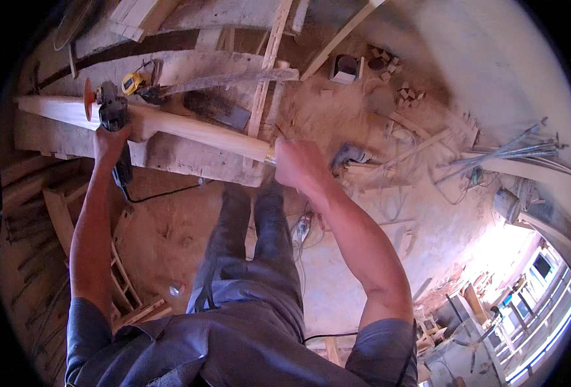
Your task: The person uses an angle grinder with an orange disc to smooth and shape a long wooden piece clamped on a workbench. They then use a hand plane to refine the surface and edges, followed by further grinding and manual inspection of the finished piece.
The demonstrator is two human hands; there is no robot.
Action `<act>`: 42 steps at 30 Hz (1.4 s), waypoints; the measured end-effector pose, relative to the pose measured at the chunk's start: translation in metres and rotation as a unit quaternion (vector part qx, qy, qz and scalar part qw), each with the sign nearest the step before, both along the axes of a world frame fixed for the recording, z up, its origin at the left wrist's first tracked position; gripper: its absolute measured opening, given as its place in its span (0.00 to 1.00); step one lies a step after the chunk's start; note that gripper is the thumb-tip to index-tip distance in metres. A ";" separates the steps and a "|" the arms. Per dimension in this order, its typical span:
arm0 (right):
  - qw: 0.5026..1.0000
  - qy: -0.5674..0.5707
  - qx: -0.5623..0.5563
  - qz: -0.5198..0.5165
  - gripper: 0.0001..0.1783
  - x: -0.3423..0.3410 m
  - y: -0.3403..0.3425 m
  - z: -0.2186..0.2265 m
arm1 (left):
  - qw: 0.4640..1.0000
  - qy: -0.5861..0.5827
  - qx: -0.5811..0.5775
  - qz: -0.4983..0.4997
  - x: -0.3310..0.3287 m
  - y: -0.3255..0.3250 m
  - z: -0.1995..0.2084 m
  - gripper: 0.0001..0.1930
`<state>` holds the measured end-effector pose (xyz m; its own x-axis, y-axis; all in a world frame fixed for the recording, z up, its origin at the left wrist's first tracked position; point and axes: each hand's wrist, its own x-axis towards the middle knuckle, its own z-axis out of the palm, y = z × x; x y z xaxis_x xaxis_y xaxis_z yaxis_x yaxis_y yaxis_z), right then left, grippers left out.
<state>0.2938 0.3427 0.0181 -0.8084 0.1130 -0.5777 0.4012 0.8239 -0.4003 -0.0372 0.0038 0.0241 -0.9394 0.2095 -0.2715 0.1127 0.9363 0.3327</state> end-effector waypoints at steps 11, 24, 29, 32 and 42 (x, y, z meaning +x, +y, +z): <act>0.972 0.181 0.143 -0.044 0.13 0.024 -0.028 -0.021 | 0.999 -0.010 0.053 0.004 0.007 0.003 0.003 0.20; 0.998 -0.032 0.014 -0.048 0.16 -0.016 -0.017 0.002 | 0.997 0.006 0.069 -0.019 0.002 -0.011 -0.005 0.23; 0.999 0.007 0.035 -0.022 0.23 -0.007 -0.020 0.001 | 0.997 -0.059 0.044 0.016 0.000 0.000 0.001 0.24; 1.000 -0.005 0.030 -0.004 0.31 0.001 -0.014 0.012 | 0.998 -0.055 0.041 0.010 -0.008 -0.017 -0.011 0.24; 0.927 0.283 -0.130 -0.208 0.31 0.061 -0.091 0.049 | 0.978 -0.077 0.160 0.113 0.087 0.003 0.023 0.17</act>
